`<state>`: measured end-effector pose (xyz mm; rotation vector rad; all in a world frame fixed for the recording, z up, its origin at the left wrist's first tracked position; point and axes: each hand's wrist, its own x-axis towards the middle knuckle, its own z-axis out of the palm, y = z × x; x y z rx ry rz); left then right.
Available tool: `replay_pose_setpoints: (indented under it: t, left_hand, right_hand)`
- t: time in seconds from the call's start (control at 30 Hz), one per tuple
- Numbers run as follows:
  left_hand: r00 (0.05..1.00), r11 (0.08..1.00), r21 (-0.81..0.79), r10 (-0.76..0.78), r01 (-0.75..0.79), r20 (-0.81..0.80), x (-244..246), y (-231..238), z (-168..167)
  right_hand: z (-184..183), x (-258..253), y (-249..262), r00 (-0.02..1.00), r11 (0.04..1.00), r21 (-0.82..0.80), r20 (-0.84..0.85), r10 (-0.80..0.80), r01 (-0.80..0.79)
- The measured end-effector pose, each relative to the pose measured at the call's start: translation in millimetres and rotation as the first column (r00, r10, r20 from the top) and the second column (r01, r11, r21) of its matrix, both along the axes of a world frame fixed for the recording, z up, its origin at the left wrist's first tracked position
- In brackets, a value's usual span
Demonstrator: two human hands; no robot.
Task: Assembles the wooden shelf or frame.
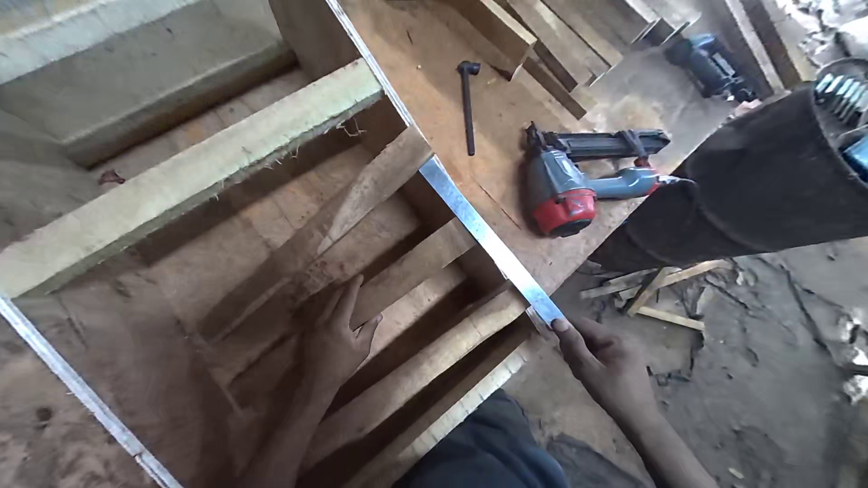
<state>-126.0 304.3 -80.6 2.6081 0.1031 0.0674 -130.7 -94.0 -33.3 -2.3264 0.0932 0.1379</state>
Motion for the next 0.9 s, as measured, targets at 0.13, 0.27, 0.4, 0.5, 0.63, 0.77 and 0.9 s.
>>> replay_pose_setpoints:
  t: [0.13,0.27,0.4,0.5,0.63,0.77,0.9]
  left_hand:
    - [0.999,0.999,0.045,0.001,-0.003,0.043,1.9,3.7,-3.2]
    - [1.000,0.998,0.058,-0.013,0.011,0.028,3.4,6.5,-2.8]
    - [1.000,0.999,0.040,-0.006,0.006,0.003,3.5,5.3,-0.5]
    - [1.000,0.999,0.032,-0.002,0.002,-0.001,3.0,5.3,-1.5]
    - [1.000,1.000,0.028,0.006,-0.005,-0.017,3.2,5.2,-1.5]
    - [1.000,1.000,0.030,0.007,-0.008,0.013,2.9,4.4,-1.6]
    - [1.000,1.000,0.019,0.008,-0.008,-0.007,3.1,4.9,-2.4]
  right_hand:
    - [1.1,0.4,-0.5,1.000,1.000,-0.007,-0.009,0.006,-0.006]
    - [1.2,0.7,0.2,1.000,1.000,-0.002,-0.005,0.003,-0.003]
    - [1.0,0.6,0.5,1.000,1.000,-0.010,-0.015,-0.007,0.007]
    - [1.2,-0.2,0.9,1.000,1.000,-0.001,-0.014,-0.007,0.007]
    - [2.1,-0.8,2.4,1.000,1.000,-0.004,-0.018,-0.017,0.017]
    - [2.2,-0.8,1.0,1.000,1.000,0.007,-0.022,-0.017,0.017]
    - [4.1,-0.1,2.4,1.000,1.000,-0.005,-0.021,-0.015,0.014]
